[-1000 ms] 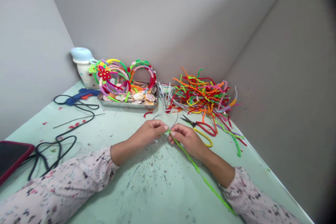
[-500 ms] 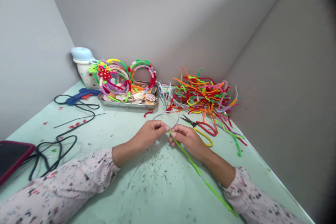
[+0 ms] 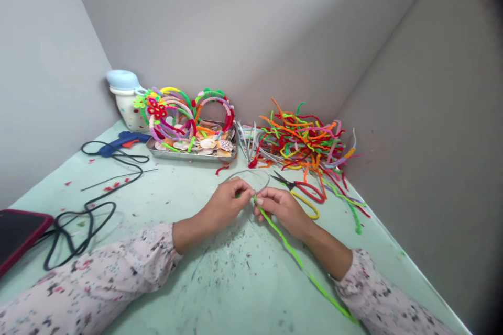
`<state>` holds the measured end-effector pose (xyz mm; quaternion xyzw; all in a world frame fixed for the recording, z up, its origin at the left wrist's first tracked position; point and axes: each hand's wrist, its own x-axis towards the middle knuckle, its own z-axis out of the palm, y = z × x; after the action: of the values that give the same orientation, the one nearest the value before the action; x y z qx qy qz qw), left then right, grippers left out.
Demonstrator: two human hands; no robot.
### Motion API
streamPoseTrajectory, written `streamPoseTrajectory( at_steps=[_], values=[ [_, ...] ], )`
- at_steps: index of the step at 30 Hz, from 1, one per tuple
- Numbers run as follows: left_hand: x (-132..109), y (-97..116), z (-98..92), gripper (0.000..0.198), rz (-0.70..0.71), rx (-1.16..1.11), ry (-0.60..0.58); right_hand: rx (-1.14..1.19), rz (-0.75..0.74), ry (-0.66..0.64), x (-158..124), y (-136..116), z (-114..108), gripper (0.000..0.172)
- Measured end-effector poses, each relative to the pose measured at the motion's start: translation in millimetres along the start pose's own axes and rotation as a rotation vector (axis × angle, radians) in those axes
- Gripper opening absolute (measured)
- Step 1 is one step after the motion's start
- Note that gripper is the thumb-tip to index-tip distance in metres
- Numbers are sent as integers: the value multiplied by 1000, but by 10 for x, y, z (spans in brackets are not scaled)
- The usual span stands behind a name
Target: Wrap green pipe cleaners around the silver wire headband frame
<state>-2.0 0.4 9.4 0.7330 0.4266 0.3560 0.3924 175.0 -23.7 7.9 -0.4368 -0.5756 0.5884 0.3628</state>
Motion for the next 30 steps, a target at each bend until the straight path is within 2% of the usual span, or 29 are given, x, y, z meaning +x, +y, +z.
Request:
streamPoseTrajectory(
  at_steps=[4,14,30],
  values=[
    [0,-25,14,18,13,12,14,-17,11,11,3,-16,5,20],
    [-31,-34,-30,15,-90,-225,-87,15,-3,6,13,1,-17,17],
    [-2,-92,-8,14,-97,-142,-96,-42,2,9,23,45,-18,13]
  ],
)
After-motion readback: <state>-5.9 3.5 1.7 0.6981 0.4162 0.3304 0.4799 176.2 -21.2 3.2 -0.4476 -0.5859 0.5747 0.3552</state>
